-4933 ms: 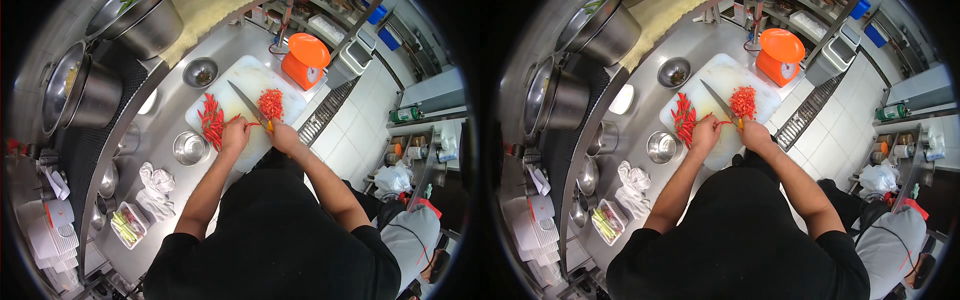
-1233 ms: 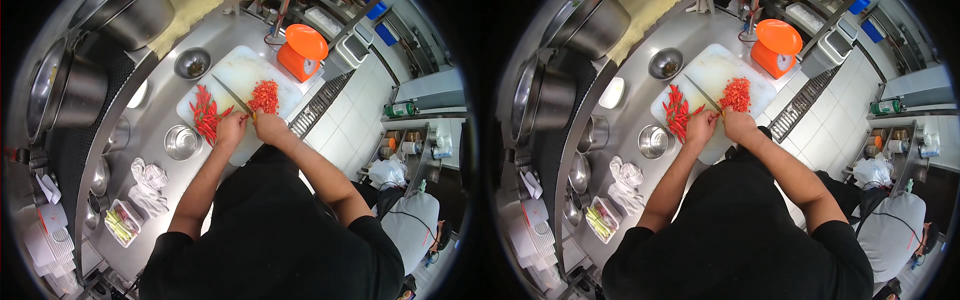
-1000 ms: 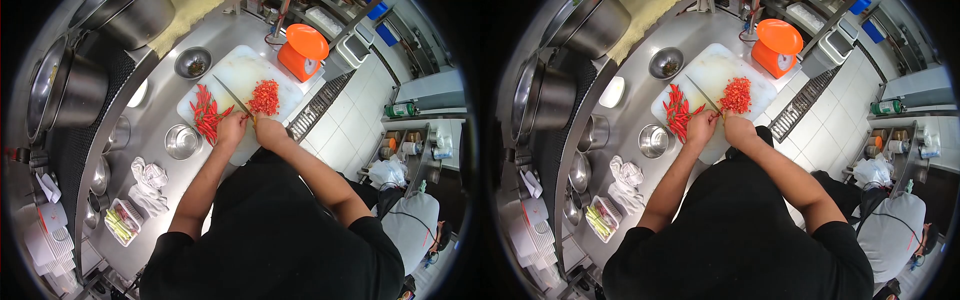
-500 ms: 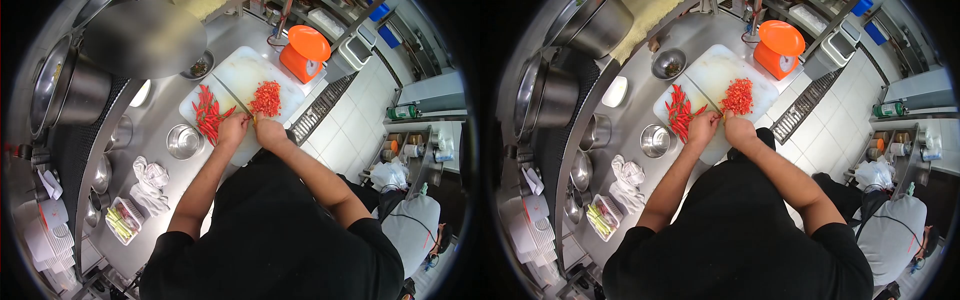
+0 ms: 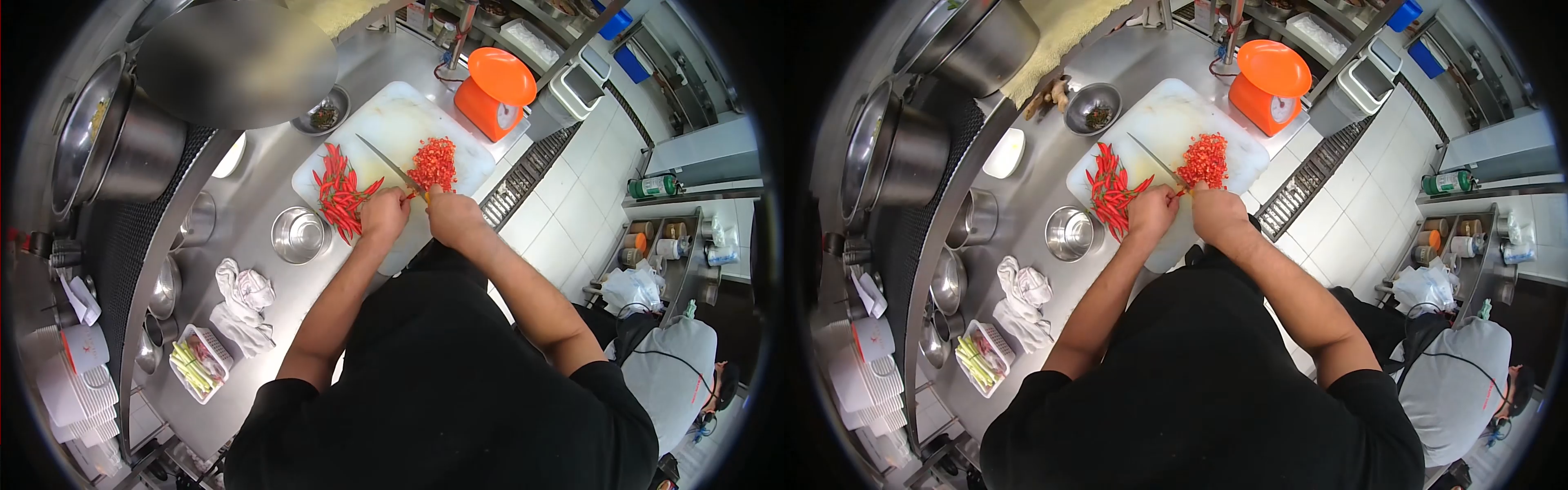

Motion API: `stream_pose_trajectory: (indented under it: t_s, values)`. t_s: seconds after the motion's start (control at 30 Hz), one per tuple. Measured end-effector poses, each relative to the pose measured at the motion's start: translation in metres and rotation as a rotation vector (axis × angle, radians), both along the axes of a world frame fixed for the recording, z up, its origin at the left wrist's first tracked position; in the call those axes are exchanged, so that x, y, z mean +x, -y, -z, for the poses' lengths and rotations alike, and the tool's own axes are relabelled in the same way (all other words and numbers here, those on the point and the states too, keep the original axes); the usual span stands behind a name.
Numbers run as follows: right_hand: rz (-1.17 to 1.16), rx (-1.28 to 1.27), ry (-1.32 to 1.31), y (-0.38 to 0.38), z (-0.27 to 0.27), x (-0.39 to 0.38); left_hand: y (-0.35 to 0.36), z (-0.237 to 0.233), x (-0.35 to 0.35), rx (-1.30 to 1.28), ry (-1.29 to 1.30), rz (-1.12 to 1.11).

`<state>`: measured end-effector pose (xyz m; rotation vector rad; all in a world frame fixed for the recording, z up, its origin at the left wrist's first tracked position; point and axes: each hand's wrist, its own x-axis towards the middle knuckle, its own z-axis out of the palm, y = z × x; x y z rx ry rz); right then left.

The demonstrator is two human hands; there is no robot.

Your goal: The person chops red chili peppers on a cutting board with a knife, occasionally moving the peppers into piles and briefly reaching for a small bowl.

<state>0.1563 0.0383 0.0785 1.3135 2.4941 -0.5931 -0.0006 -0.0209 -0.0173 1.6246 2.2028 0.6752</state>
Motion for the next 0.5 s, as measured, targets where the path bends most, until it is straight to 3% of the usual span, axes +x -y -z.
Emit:
stream_pose_trajectory:
  t_s: [0.27,0.5]
  values:
    - [-0.009,0.041,-0.049,0.007,0.044,-0.001,0.0,0.001,0.0,0.028,-0.002,-0.002]
    - [-0.052,0.066,0.007,0.004,0.017,-0.004,0.004,0.001,-0.001,0.028,0.001,0.015]
